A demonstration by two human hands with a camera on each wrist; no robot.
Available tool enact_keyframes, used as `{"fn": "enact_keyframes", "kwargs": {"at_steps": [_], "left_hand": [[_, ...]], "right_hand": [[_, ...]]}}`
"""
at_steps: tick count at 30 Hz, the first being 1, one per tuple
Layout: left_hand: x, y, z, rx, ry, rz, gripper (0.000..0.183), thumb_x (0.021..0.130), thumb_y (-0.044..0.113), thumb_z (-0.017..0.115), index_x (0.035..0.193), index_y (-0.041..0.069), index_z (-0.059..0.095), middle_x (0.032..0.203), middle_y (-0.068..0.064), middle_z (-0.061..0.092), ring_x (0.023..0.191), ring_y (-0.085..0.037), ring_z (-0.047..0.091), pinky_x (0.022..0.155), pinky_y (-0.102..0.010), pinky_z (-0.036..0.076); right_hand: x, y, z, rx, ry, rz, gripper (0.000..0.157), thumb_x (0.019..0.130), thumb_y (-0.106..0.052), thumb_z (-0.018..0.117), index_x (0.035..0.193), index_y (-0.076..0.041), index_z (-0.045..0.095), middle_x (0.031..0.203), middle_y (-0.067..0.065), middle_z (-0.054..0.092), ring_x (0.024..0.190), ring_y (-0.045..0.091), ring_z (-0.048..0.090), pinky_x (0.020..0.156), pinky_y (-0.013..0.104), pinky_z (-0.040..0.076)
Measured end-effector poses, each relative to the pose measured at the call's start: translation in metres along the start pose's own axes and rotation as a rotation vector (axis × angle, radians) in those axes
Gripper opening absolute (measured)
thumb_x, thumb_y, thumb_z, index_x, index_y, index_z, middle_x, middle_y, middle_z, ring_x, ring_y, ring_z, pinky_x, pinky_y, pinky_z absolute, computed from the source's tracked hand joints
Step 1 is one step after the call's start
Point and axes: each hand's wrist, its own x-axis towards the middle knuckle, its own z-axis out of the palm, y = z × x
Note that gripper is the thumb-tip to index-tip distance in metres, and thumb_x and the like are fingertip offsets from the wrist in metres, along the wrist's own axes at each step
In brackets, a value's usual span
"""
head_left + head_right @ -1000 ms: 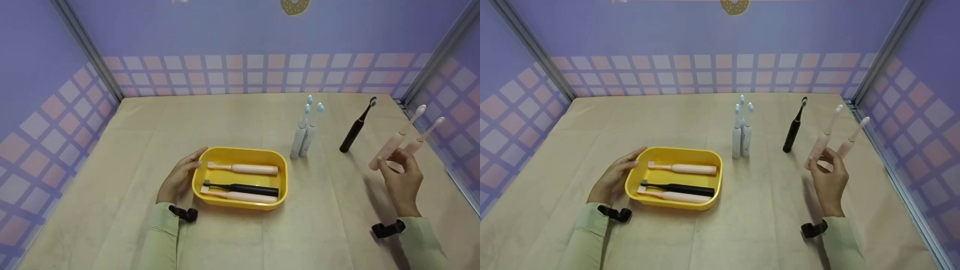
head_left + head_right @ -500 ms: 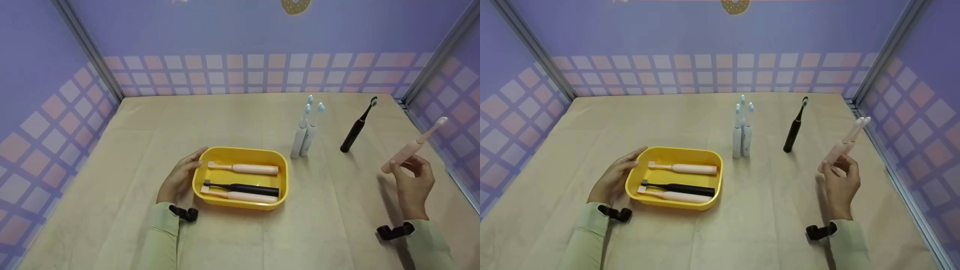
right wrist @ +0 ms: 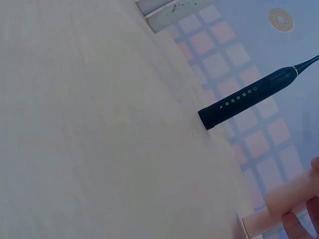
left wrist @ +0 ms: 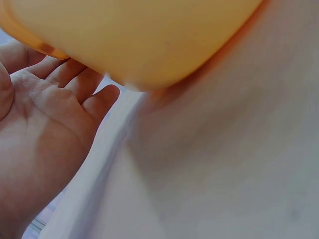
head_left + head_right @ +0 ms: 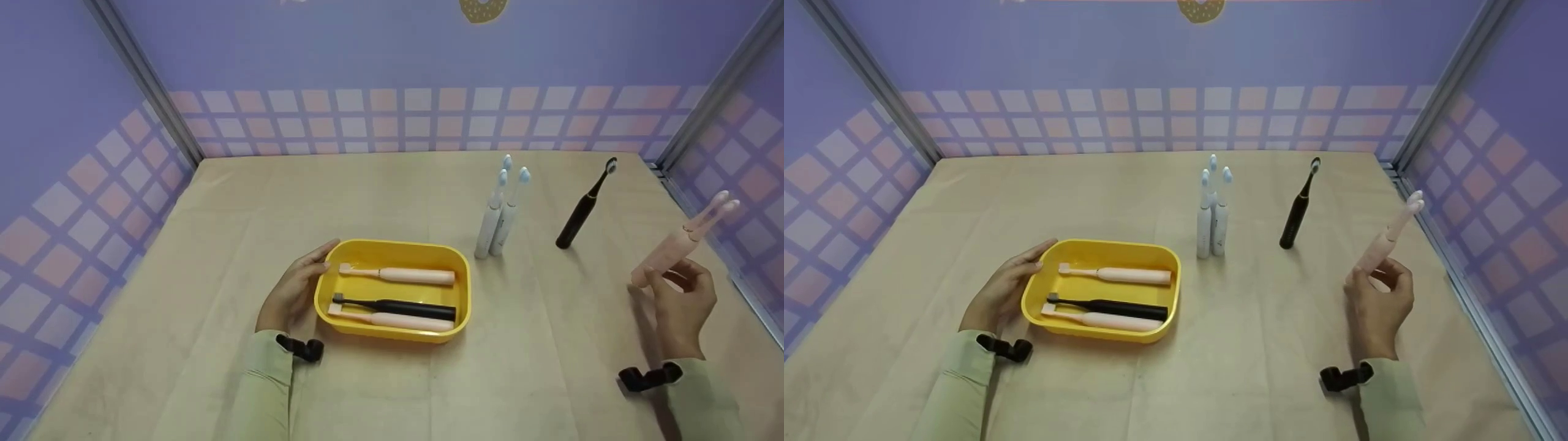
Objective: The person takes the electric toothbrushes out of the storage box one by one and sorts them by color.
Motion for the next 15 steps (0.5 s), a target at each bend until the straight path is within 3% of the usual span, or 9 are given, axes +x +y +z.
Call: {"fn": "enact_keyframes", "kwargs": {"at_steps": [8,15], "left_hand": [[0.0001,0.0009,0.0006,-0.009,0.004,-0.012,0.053,0.102,0.009,0.037,0.154,0.015,0.026,0.159,-0.003,0.024,0.141,-0.028,0.035,0.114,-0.039,0.035],[0.0003,0.0002,-0.0009,0.006,-0.02,0.002,0.056,0.102,0.011,0.04,0.155,0.013,0.021,0.161,-0.006,0.019,0.142,-0.027,0.033,0.114,-0.039,0.034]], "right_hand": [[0.0049,0.0041,-0.0062,-0.094,0.004,0.053,0.031,0.084,-0.007,0.071,0.109,-0.021,0.058,0.104,-0.013,0.054,0.098,0.003,0.05,0.069,0.004,0.044],[0.0066,0.0094,-0.0094,-0.086,0.002,0.045,0.032,0.082,-0.004,0.071,0.107,-0.02,0.057,0.102,-0.012,0.053,0.097,0.004,0.049,0.072,0.005,0.044]]}}
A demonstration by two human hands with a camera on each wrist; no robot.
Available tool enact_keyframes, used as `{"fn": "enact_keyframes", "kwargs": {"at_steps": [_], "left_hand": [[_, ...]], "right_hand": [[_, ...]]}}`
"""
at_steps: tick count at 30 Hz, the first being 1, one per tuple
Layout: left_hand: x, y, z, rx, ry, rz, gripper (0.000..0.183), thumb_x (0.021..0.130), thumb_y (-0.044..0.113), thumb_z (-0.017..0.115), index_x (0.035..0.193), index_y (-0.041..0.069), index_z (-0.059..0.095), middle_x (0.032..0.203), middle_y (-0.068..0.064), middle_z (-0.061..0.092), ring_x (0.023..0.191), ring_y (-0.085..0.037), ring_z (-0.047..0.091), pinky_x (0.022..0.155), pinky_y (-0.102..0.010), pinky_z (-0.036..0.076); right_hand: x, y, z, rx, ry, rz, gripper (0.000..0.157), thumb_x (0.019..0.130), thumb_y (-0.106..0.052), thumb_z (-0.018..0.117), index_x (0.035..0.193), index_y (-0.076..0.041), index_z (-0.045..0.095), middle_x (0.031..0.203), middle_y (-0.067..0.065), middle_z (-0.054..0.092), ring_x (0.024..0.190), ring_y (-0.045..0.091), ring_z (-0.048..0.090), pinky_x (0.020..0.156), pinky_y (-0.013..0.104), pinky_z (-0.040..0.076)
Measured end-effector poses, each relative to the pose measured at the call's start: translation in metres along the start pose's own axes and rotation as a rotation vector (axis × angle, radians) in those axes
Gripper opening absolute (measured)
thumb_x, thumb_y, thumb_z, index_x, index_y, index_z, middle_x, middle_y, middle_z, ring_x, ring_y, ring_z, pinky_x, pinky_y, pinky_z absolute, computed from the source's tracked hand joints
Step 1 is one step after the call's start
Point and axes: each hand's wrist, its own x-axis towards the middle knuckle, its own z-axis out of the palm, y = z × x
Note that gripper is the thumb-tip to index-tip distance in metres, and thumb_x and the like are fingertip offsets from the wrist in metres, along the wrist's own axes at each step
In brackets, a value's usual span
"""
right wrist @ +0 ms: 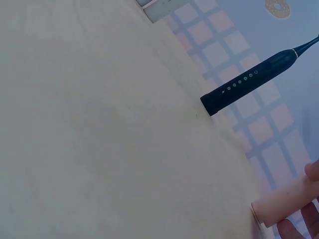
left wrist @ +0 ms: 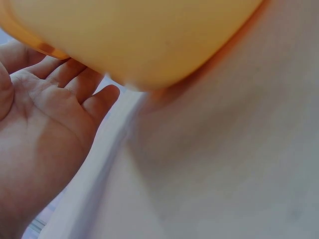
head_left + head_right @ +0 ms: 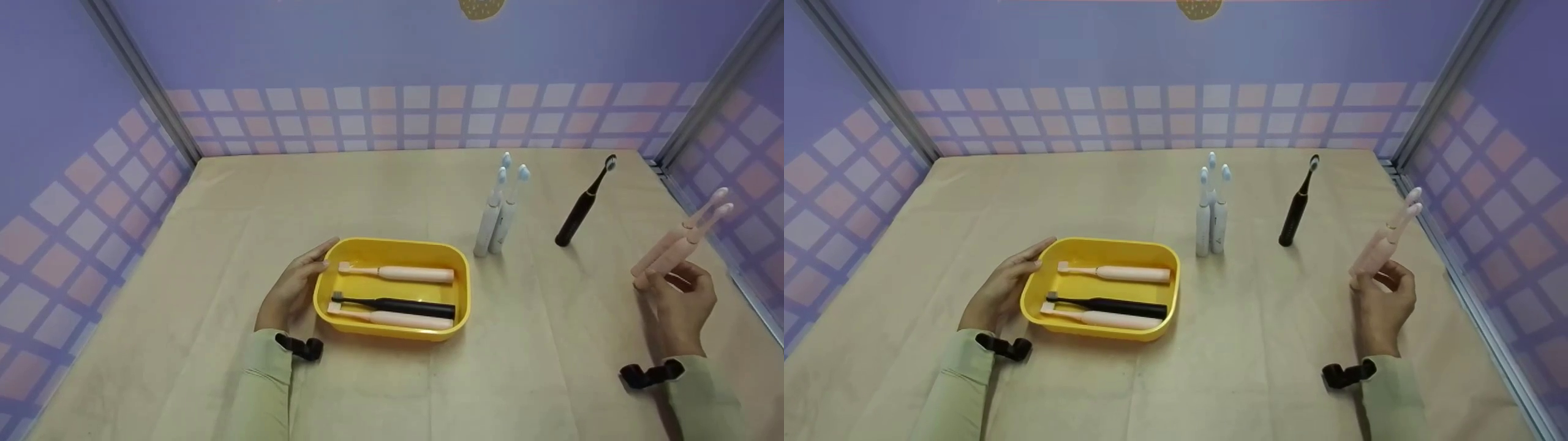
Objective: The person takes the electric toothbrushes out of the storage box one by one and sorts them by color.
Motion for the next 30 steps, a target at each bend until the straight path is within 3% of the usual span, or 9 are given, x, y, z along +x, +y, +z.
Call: {"fn": "enact_keyframes", "kwargs": {"at_steps": [8,21,30], "left_hand": [[-0.0013,0.0,-0.0017,0.04,-0.019,0.009,0.056,0.102,0.012,0.04,0.155,0.014,0.02,0.16,-0.008,0.02,0.141,-0.03,0.034,0.11,-0.037,0.04],[-0.0016,0.0012,0.001,0.002,0.014,-0.015,0.055,0.102,0.013,0.041,0.154,0.016,0.025,0.16,-0.002,0.023,0.142,-0.026,0.033,0.113,-0.037,0.035],[-0.0018,0.0011,0.0012,-0.022,0.006,-0.017,0.055,0.102,0.011,0.04,0.154,0.015,0.024,0.16,-0.002,0.022,0.143,-0.025,0.032,0.115,-0.037,0.032]], "right_hand": [[0.0023,0.0011,-0.0023,0.089,-0.027,0.047,0.032,0.08,0.002,0.069,0.104,-0.017,0.057,0.102,-0.007,0.052,0.094,0.005,0.05,0.062,0.006,0.048],[0.0069,0.0044,-0.005,-0.013,-0.035,0.066,0.032,0.081,-0.005,0.071,0.105,-0.022,0.057,0.1,-0.012,0.053,0.092,0.001,0.05,0.066,0.003,0.045],[0.0071,0.0057,-0.0065,0.072,-0.05,0.095,0.037,0.079,-0.005,0.076,0.106,-0.02,0.057,0.102,-0.01,0.054,0.092,0.003,0.052,0.063,0.005,0.048]]}}
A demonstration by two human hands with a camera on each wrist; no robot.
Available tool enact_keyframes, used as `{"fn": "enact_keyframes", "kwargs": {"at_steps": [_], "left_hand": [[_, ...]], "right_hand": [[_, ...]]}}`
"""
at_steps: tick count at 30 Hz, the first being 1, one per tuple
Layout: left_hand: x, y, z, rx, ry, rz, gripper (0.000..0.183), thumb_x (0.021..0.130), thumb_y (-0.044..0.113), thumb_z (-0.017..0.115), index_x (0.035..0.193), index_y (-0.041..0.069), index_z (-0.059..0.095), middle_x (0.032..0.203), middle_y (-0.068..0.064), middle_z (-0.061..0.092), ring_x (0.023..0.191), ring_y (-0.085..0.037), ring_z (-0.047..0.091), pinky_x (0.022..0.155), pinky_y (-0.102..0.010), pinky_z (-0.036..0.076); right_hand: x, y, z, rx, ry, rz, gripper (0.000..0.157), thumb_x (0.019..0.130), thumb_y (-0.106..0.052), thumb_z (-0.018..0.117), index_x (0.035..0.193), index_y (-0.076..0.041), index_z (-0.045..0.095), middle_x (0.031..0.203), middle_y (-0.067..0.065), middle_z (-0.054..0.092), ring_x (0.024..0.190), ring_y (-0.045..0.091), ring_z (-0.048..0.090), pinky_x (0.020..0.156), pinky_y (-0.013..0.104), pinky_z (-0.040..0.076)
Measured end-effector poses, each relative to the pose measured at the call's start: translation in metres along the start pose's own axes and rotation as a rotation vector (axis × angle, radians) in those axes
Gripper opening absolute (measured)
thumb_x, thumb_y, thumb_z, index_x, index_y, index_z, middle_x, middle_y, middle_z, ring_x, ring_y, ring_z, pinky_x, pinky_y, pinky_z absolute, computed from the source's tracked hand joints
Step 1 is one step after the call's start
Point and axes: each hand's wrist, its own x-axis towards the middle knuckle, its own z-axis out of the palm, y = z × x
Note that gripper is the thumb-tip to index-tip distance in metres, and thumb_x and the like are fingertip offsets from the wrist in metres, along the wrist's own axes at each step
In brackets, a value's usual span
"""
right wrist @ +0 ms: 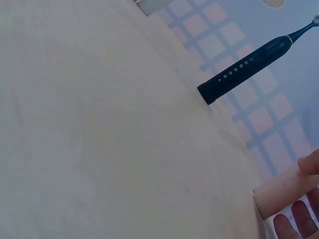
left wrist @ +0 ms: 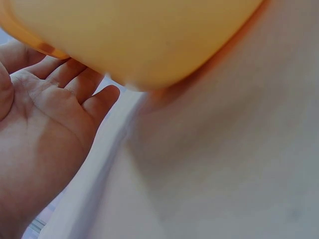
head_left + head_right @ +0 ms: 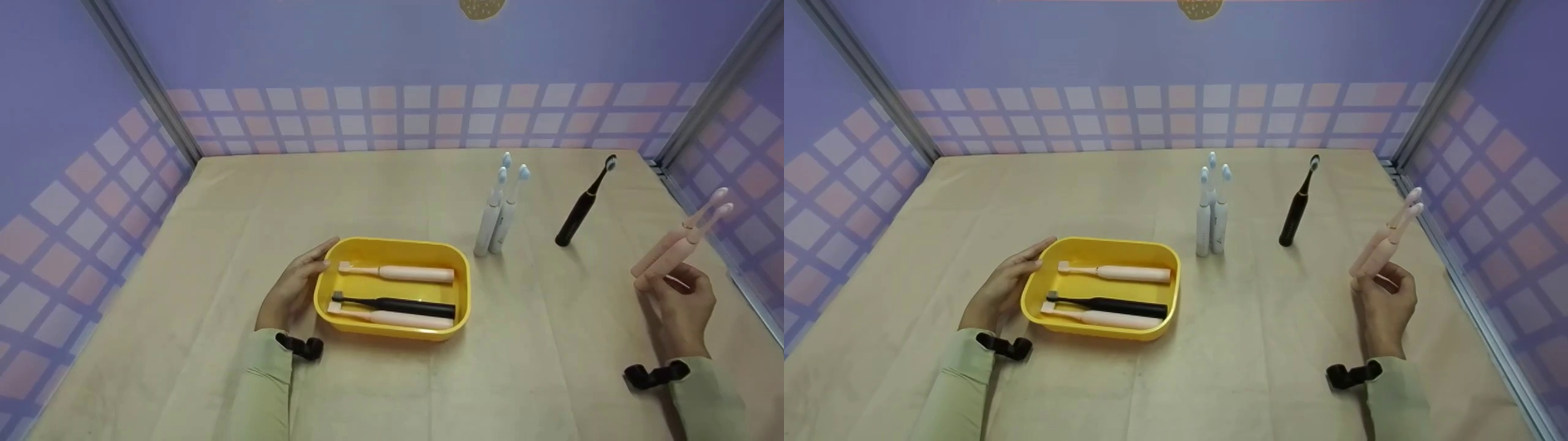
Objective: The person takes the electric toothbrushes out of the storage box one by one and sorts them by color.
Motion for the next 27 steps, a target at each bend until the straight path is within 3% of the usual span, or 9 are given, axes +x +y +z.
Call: {"fn": "enact_keyframes", "kwargs": {"at_steps": [10,20,27], "left_hand": [[0.001,0.0,-0.001,0.04,-0.012,0.018,0.056,0.102,0.009,0.038,0.155,0.014,0.022,0.16,-0.008,0.022,0.141,-0.03,0.035,0.11,-0.038,0.04],[0.002,0.002,0.0,0.032,-0.001,0.009,0.056,0.101,0.006,0.036,0.155,0.013,0.021,0.16,-0.008,0.021,0.143,-0.03,0.03,0.113,-0.038,0.036],[0.001,0.003,0.001,0.033,0.014,0.009,0.057,0.1,0.004,0.036,0.154,0.011,0.022,0.16,-0.009,0.022,0.144,-0.029,0.029,0.115,-0.041,0.031]], "right_hand": [[-0.008,-0.003,0.002,0.108,0.033,-0.137,0.041,0.074,-0.003,0.08,0.108,-0.014,0.059,0.107,-0.005,0.054,0.098,0.009,0.051,0.073,0.007,0.047],[-0.011,-0.007,0.006,0.138,0.139,-0.253,0.032,0.078,-0.001,0.075,0.106,-0.011,0.063,0.096,-0.005,0.057,0.092,0.008,0.053,0.078,0.012,0.043],[-0.012,-0.006,0.007,0.176,0.159,-0.295,0.026,0.079,-0.005,0.075,0.102,-0.01,0.065,0.091,-0.003,0.057,0.091,0.009,0.052,0.08,0.016,0.042]]}}
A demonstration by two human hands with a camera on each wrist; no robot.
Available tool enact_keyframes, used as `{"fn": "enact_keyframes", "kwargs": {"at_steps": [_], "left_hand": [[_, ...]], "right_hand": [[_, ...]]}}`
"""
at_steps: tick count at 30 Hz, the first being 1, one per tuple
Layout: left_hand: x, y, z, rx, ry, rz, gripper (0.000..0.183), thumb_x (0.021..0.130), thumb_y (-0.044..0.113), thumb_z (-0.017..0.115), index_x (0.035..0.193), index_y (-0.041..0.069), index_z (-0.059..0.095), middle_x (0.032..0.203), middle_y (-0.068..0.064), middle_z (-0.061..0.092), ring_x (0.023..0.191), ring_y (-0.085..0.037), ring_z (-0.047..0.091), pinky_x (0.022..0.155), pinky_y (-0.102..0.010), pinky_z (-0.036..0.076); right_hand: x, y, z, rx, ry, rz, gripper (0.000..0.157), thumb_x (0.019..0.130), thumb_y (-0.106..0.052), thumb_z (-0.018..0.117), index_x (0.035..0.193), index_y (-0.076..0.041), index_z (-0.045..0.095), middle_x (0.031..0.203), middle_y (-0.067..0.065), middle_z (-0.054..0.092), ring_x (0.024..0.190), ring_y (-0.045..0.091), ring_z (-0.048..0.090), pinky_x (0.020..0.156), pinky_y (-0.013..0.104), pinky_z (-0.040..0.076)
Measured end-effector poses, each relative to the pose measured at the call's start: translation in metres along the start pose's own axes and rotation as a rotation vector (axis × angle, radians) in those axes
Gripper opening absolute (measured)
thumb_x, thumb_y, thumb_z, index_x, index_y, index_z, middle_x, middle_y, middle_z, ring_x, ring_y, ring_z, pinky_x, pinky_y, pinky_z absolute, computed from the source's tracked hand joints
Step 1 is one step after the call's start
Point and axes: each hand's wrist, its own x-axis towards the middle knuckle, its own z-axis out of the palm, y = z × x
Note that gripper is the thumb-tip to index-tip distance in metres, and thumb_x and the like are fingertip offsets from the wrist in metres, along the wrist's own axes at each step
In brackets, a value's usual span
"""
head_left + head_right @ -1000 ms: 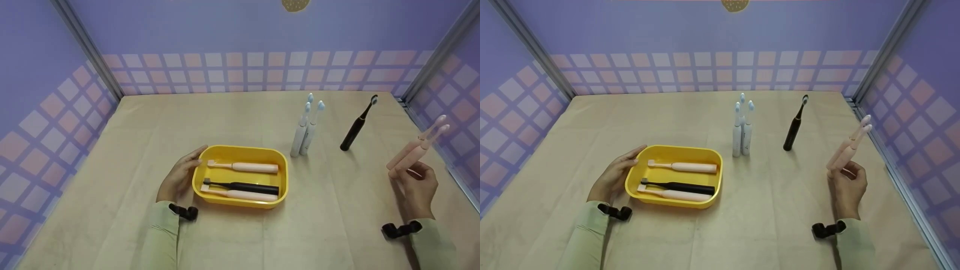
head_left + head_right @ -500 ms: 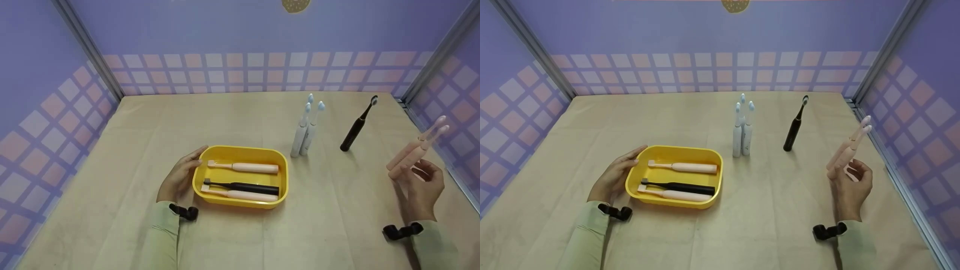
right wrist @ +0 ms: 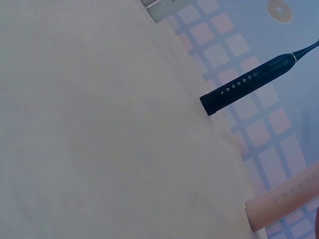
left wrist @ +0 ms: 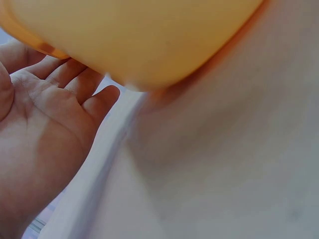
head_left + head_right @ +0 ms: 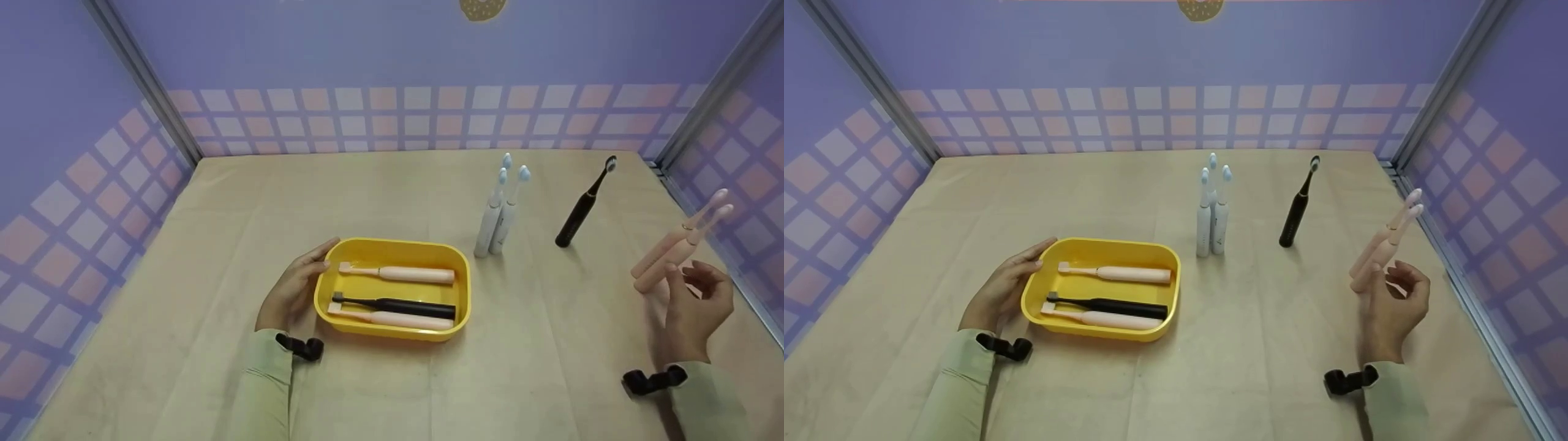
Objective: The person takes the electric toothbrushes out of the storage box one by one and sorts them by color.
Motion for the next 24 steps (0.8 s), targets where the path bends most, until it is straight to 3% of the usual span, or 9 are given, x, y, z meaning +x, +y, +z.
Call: {"fn": "enact_keyframes", "kwargs": {"at_steps": [6,11,24], "left_hand": [[0.0,-0.001,-0.001,0.0,-0.006,0.01,0.057,0.1,0.006,0.038,0.154,0.012,0.022,0.16,-0.006,0.02,0.144,-0.028,0.029,0.115,-0.039,0.032],[-0.001,-0.001,-0.002,0.003,-0.034,0.019,0.056,0.102,0.01,0.038,0.155,0.013,0.02,0.161,-0.004,0.018,0.144,-0.029,0.028,0.114,-0.038,0.034],[0.001,-0.002,-0.001,-0.013,-0.016,0.013,0.055,0.102,0.007,0.036,0.155,0.011,0.021,0.161,-0.006,0.019,0.144,-0.029,0.029,0.115,-0.038,0.032]], "right_hand": [[-0.006,-0.008,0.007,0.058,-0.016,0.023,0.027,0.079,-0.006,0.076,0.103,-0.008,0.064,0.093,-0.002,0.059,0.092,0.009,0.053,0.079,0.016,0.042],[-0.013,-0.014,0.015,0.141,-0.081,-0.004,0.028,0.078,-0.001,0.076,0.103,-0.004,0.063,0.093,0.002,0.06,0.091,0.012,0.054,0.075,0.014,0.047],[-0.028,-0.025,0.035,0.108,-0.209,-0.07,0.027,0.08,-0.001,0.073,0.106,-0.002,0.064,0.094,0.002,0.062,0.089,0.011,0.058,0.074,0.011,0.05]]}}
